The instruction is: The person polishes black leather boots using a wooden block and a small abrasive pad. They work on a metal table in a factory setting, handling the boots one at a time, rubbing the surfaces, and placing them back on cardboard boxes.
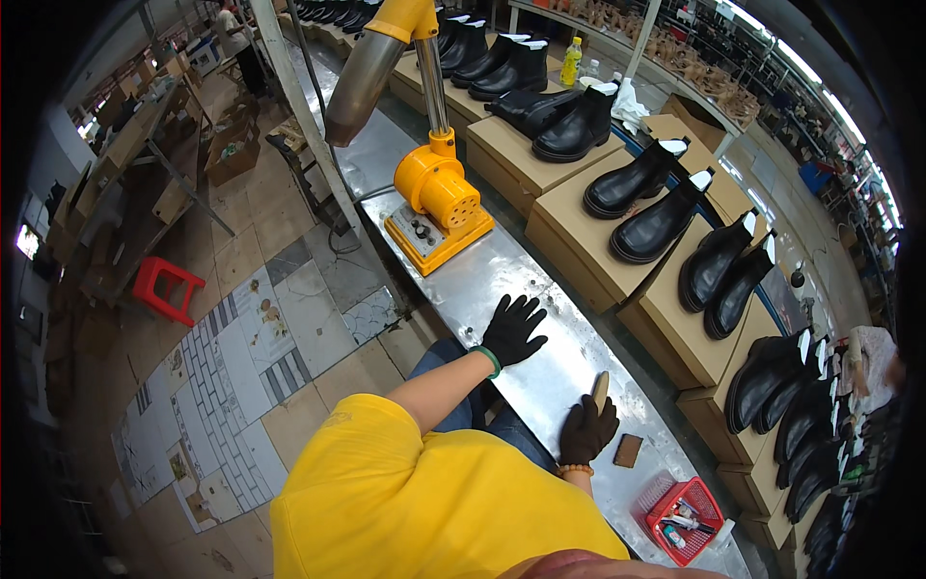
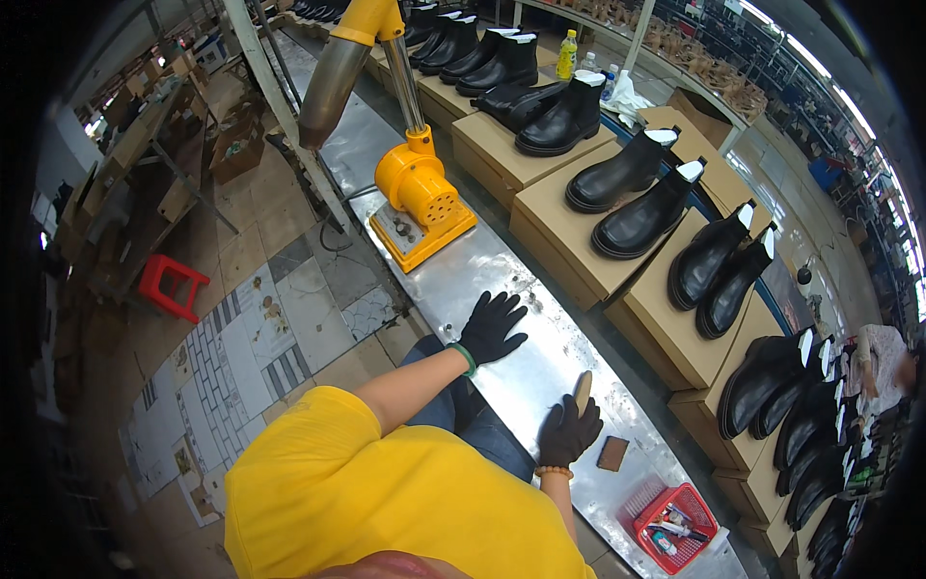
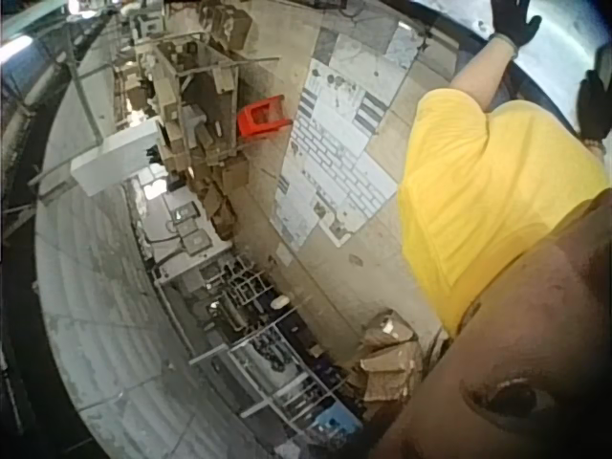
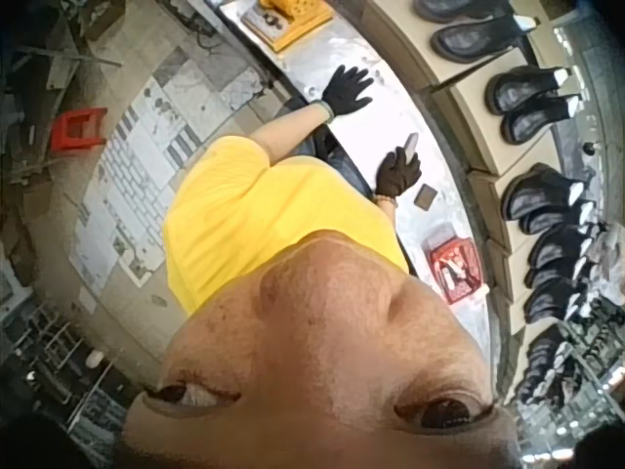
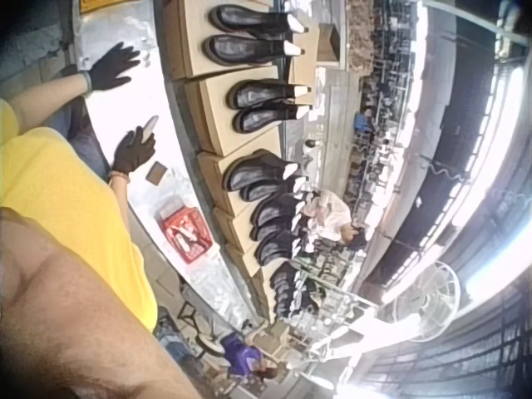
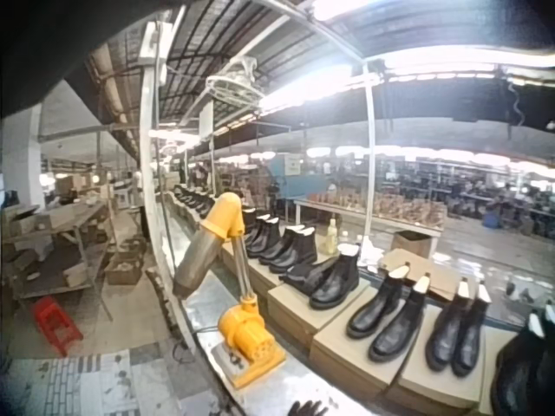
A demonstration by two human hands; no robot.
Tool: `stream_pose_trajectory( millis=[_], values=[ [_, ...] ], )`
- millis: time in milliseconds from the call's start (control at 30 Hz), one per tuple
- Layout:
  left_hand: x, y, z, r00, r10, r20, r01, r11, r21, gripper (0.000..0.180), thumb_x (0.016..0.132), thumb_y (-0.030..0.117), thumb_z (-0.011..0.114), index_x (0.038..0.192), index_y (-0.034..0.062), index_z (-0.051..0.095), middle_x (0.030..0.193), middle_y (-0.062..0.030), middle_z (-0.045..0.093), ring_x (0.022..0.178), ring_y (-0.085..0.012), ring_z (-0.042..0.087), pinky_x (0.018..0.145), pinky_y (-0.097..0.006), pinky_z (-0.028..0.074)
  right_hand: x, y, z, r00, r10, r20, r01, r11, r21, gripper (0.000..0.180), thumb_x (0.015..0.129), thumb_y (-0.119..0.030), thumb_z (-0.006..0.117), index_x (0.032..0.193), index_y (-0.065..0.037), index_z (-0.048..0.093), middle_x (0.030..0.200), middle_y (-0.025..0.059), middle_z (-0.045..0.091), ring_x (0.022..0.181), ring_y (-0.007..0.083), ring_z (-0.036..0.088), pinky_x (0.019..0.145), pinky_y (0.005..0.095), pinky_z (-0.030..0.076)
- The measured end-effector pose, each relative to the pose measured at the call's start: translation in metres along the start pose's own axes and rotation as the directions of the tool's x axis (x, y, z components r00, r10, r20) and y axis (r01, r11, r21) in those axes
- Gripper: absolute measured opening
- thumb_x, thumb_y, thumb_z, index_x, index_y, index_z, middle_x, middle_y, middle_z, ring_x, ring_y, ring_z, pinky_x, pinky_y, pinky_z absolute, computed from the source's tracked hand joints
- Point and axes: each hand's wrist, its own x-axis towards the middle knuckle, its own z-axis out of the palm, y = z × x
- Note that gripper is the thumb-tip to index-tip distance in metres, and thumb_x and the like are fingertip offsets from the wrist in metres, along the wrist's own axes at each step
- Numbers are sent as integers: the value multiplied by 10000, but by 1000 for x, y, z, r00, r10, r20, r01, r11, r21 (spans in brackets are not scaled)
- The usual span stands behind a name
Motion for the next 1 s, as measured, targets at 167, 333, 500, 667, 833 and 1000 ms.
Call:
stream_pose_trajectory(
  millis=[167,333,500,667,833,1000],
  values=[
    [0,-3,2,1000,6,-25,-7,1000,-14,522,851,452,528,1260,129,532,1352,-143,454,1254,-340,401,1077,-524,213,1,-1,1,1000,-2,-4,2,1000,6,227,708,-158,656,933,-129,659,1017,193,545,921,364,506,797,459,403],
    [1,-4,1,1000,-22,19,23,999,-25,542,850,473,517,1267,127,532,1379,-127,436,1286,-322,367,1095,-520,173,3,-2,1,999,13,32,-14,1000,14,224,716,-165,658,937,-127,659,1071,207,546,988,376,504,835,472,397],
    [-3,-8,6,999,-14,-40,13,1000,-23,539,852,454,529,1263,106,528,1365,-151,447,1275,-348,389,1090,-533,186,-2,-1,5,998,26,64,-25,1000,-17,264,742,-205,665,998,-145,641,1147,236,545,1097,401,486,925,505,367],
    [0,-5,3,1000,-9,7,9,998,-65,559,858,461,519,1282,98,512,1390,-159,423,1293,-348,374,1102,-518,178,-3,-4,3,997,44,59,-42,999,-27,239,760,-189,661,995,-152,640,1146,232,548,1061,396,505,887,496,396],
    [-3,-9,5,1000,-22,-20,21,998,-52,556,850,461,526,1273,99,520,1387,-158,426,1292,-346,373,1099,-515,188,3,-9,1,999,-7,36,8,1000,-21,208,761,-141,645,969,-129,644,1091,198,558,958,375,525,825,461,418],
    [-1,-9,3,1000,-20,-11,19,998,-57,552,852,462,527,1268,100,524,1384,-159,429,1285,-348,383,1100,-515,184,1,-7,5,999,18,50,-18,1000,-9,217,780,-191,639,990,-138,648,1140,233,542,1023,394,506,865,486,402]
  ],
)
